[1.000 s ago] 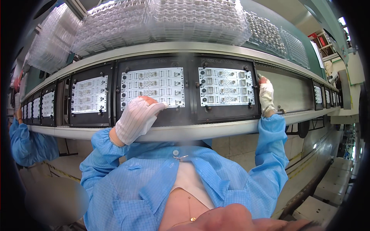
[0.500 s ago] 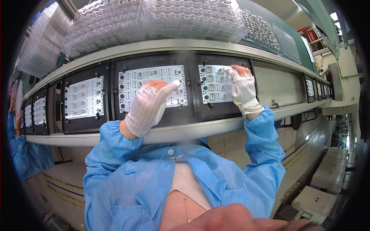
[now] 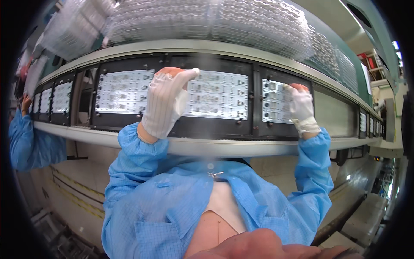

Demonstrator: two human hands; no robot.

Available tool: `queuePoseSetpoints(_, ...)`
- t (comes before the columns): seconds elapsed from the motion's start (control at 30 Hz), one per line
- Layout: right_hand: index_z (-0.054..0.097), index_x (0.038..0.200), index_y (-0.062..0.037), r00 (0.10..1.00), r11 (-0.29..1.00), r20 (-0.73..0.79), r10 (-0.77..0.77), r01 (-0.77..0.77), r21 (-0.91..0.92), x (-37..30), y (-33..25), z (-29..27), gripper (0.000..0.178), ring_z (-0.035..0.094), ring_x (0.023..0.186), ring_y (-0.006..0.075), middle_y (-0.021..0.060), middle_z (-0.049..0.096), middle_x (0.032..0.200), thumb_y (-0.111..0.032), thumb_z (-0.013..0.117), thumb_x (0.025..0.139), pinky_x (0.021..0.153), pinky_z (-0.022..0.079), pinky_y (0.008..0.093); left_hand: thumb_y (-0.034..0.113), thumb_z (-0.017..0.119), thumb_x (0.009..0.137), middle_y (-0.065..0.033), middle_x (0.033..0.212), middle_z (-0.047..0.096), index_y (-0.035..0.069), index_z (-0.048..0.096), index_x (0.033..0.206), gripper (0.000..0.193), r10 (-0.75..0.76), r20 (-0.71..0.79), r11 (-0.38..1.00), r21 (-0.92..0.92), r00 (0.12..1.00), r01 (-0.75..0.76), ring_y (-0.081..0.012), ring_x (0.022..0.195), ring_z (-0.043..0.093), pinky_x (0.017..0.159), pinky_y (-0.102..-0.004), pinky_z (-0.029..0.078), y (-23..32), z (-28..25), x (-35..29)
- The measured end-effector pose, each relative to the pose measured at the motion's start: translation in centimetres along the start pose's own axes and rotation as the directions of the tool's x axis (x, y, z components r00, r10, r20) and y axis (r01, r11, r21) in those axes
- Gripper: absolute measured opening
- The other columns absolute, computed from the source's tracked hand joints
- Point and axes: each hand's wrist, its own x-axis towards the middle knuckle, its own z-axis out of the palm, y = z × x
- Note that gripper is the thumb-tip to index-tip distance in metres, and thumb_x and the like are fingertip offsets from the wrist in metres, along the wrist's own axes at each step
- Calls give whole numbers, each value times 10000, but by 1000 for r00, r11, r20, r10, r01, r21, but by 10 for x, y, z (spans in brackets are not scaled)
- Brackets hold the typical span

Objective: Manual assembly of electronic components onto printed circuit boards on an industrial production line.

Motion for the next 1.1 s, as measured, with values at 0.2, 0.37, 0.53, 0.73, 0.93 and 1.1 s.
queuePoseSetpoints(0.2, 618, 1352, -87, 998, 984, -49, 33, -23, 179, 16, -42, -23, 612, 633, 1017, 404, 220, 682, 1123, 61, 491, 772, 934, 499, 458, 13, 646, 843, -118, 855, 684, 90, 652, 1090, 258, -82, 104, 989, 134, 991, 68, -310, 812, 659, 805, -424, 514, -52, -29, -25)
queuePoseSetpoints(0.37, 616, 1326, -81, 995, 941, 69, -77, 50, 334, 46, -92, -22, 515, 633, 1003, 383, 193, 683, 1083, 20, 592, 821, 890, 497, 455, 50, 662, 846, -110, 876, 685, 87, 641, 1070, 228, -23, 223, 982, 189, 974, -20, -324, 834, 660, 832, -426, 524, -56, -44, -14)
queuePoseSetpoints(0.53, 622, 1295, -62, 990, 901, 63, -126, 87, 424, 78, -102, -34, 471, 654, 944, 359, 157, 694, 1000, 4, 623, 829, 844, 507, 432, 42, 659, 859, -125, 893, 684, 75, 639, 1103, 248, 20, 189, 973, 223, 982, -62, -331, 839, 651, 783, -426, 524, -83, -66, 22)
queuePoseSetpoints(0.73, 634, 1301, -94, 997, 899, -27, -71, 75, 431, 126, -94, -44, 440, 669, 899, 346, 156, 699, 953, -17, 608, 868, 822, 528, 420, 64, 640, 907, -132, 908, 685, 108, 631, 1158, 255, 74, 76, 979, 186, 994, -87, -321, 860, 662, 778, -403, 548, -124, -44, 127)
queuePoseSetpoints(0.93, 649, 1275, -103, 989, 902, -87, -118, 143, 407, 145, -88, -47, 422, 678, 851, 354, 162, 695, 933, -20, 627, 862, 771, 545, 430, 56, 620, 893, -123, 928, 700, 128, 598, 1206, 322, 255, 38, 895, 369, 966, -250, -340, 917, 673, 833, -431, 546, -171, 16, 203)
queuePoseSetpoints(1.1, 649, 1263, -97, 982, 924, -131, -135, 173, 341, 155, -66, -54, 409, 673, 819, 355, 161, 690, 919, -10, 645, 863, 746, 546, 430, 74, 609, 896, -110, 925, 714, 162, 613, 1217, 333, 148, 129, 916, 355, 980, -185, -335, 942, 669, 843, -435, 552, -181, 39, 242)
